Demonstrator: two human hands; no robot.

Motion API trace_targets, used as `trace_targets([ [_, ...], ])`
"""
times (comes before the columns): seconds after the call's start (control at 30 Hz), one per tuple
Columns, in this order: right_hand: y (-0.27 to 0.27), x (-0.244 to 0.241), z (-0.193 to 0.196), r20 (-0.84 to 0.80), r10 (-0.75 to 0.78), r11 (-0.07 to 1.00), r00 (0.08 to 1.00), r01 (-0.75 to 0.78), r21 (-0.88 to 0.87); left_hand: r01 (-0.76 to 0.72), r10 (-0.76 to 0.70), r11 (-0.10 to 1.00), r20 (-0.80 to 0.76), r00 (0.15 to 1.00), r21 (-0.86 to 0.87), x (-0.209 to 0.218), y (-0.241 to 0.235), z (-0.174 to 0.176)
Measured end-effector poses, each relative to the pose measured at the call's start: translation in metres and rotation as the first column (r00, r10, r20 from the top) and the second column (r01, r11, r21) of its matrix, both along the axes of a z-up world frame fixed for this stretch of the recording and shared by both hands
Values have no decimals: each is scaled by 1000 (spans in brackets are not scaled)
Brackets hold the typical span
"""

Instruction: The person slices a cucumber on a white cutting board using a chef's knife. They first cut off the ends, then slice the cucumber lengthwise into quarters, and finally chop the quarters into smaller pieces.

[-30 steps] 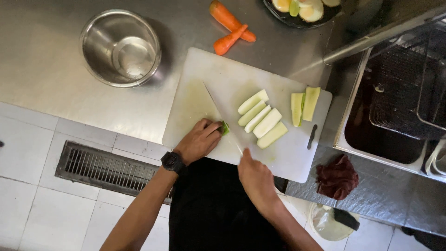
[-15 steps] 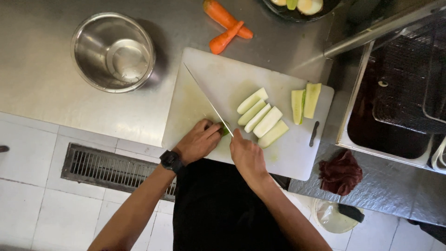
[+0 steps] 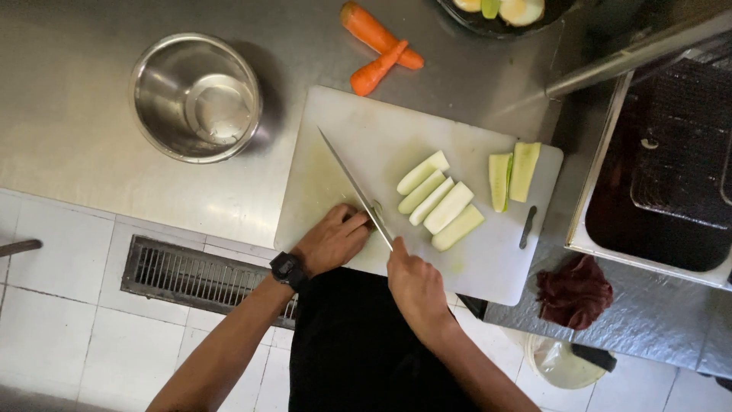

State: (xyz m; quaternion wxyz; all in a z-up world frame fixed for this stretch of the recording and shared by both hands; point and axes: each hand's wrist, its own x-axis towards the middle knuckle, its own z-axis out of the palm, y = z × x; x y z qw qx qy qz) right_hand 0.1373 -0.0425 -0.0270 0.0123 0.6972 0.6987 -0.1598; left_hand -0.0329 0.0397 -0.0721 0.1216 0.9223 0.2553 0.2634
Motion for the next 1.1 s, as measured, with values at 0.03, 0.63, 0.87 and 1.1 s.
trace_targets([
  [0.03, 4, 0, -14, 0, -8, 1000, 1000, 8, -7, 8, -8, 1000, 0, 1000, -7, -1, 0, -1],
  [0.63, 11, 4, 4, -108, 2, 992, 994, -16, -127, -21, 22, 1000, 7, 1000, -5, -1, 2, 9],
  [0.87, 22, -8, -20, -27, 27, 998, 999, -25, 49, -19, 19, 999, 26, 999, 27, -4, 1, 12],
  [1.1, 11, 1, -27, -64, 19, 1000, 998, -20, -18, -18, 18, 1000, 5, 1000, 26, -2, 0, 6],
])
